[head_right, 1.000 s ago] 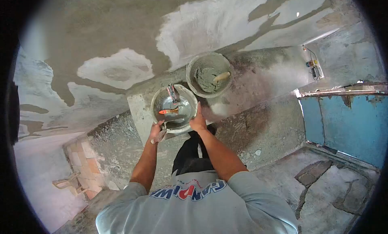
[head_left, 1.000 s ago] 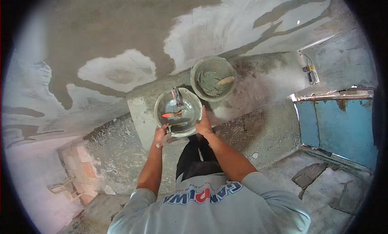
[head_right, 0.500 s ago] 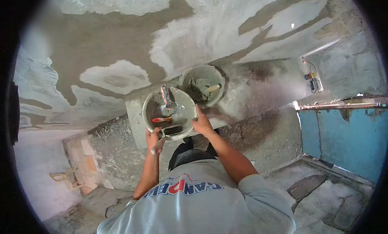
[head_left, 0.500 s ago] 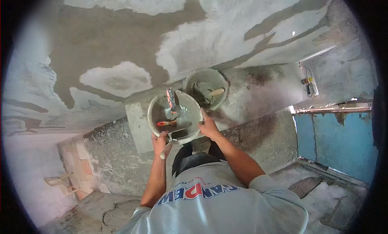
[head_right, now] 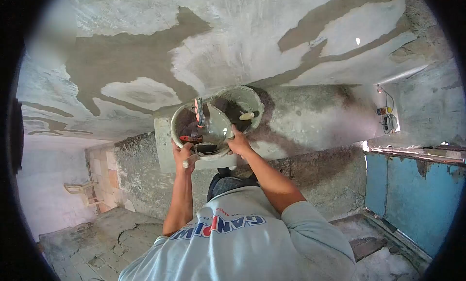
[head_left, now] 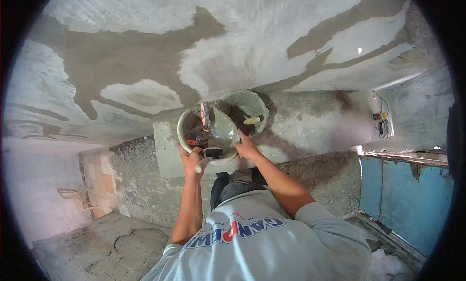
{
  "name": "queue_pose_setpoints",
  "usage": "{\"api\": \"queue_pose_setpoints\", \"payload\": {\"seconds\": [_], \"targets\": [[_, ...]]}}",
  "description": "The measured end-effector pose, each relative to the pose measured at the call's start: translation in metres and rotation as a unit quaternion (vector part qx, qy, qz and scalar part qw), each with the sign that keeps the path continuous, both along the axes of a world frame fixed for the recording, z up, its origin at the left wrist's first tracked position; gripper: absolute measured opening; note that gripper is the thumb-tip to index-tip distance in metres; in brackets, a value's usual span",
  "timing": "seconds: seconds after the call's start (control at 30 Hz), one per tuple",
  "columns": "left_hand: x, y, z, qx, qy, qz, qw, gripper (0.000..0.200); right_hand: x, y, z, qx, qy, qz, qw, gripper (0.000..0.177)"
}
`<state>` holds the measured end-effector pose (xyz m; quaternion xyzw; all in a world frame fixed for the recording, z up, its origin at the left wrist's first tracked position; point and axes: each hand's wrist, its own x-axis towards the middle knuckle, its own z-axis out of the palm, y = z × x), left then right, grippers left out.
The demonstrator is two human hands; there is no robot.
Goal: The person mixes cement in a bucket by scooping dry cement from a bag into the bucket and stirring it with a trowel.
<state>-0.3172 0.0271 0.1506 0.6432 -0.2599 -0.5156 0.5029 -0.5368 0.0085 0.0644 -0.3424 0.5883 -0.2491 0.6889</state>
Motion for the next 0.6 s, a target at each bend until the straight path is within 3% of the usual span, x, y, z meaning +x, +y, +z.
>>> {"api": "queue_pose_setpoints", "payload": {"seconds": [0.17,0.27,0.43,0.57,0.6], "targets": [[-0.013,-0.001,0.002,-0.026,0.02,0.013,0.999,0.071,-0.006,-0.001,0.005,0.03,-0.016,-0.002,0.999,0.082],[-0.021,-0.004,0.012,-0.001,-0.037,0.018,0.999,0.055,-0.009,-0.003,0.001,0.053,-0.045,0.027,0.997,0.083],[-0.02,-0.01,0.001,-0.033,-0.15,-0.019,0.988,0.053,-0.006,-0.001,-0.023,0.073,-0.081,0.022,0.994,0.085],[-0.031,-0.009,0.02,-0.028,-0.033,0.022,0.999,0.054,-0.006,0.0,-0.019,0.075,-0.092,0.009,0.993,0.084],[-0.028,-0.01,0.014,-0.034,-0.048,0.017,0.998,0.055,-0.007,-0.002,-0.015,0.075,-0.088,0.014,0.993,0.084]]}}
